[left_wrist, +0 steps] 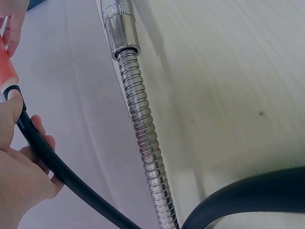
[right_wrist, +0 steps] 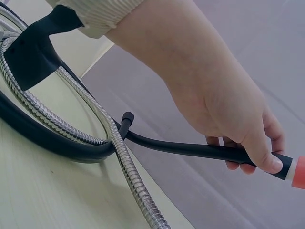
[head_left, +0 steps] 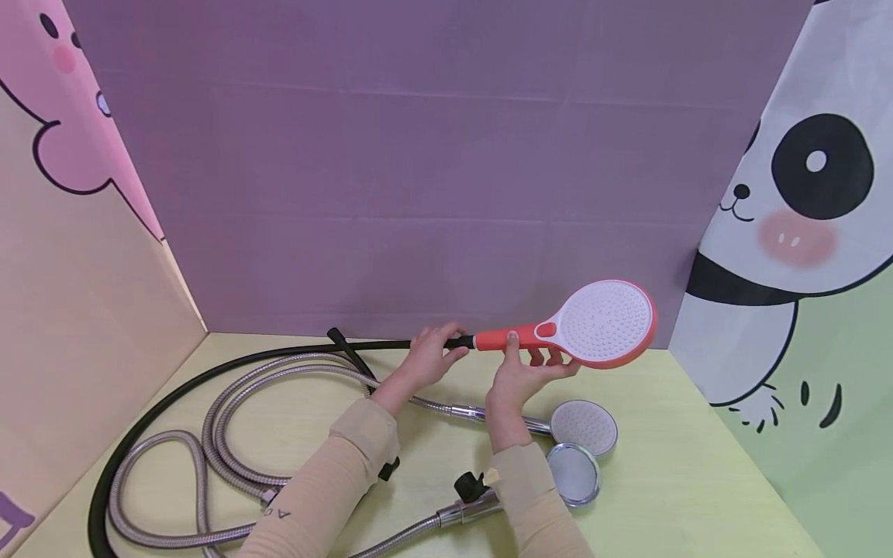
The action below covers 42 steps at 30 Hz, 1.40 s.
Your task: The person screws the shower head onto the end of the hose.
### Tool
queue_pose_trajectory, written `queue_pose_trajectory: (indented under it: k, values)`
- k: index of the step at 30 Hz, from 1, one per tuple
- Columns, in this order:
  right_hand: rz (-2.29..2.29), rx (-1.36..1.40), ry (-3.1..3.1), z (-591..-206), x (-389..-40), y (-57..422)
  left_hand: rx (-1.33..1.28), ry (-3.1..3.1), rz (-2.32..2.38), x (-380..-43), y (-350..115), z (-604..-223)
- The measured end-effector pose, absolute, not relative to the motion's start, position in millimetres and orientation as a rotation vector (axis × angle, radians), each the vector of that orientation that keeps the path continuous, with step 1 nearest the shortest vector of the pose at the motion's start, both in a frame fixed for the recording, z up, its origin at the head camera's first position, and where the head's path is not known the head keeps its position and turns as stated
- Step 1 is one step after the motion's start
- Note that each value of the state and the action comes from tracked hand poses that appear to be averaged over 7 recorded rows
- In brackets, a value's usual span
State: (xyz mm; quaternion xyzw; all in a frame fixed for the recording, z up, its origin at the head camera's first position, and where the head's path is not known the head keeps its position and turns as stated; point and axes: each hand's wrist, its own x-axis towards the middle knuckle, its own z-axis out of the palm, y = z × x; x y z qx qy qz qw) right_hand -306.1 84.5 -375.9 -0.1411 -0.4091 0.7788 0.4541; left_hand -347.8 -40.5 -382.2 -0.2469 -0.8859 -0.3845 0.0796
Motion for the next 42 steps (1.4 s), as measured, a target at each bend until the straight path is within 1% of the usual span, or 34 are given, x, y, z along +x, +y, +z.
queue_pose_trajectory:
  k: [16,35,42]
  values:
    - [1.899,-0.330,-1.027,-376.4,-306.6,84.9,-0.751,-2.691,-1.086,-349.7,-42.3,-381.1]
    - [1.884,-0.380,-1.021,-372.1,-308.1,91.1,-0.700,-2.624,-1.169,-350.4,-44.5,-372.3]
    - [1.916,-0.376,-0.979,-367.3,-305.5,87.3,-0.702,-2.627,-1.141,-350.4,-43.3,-376.7]
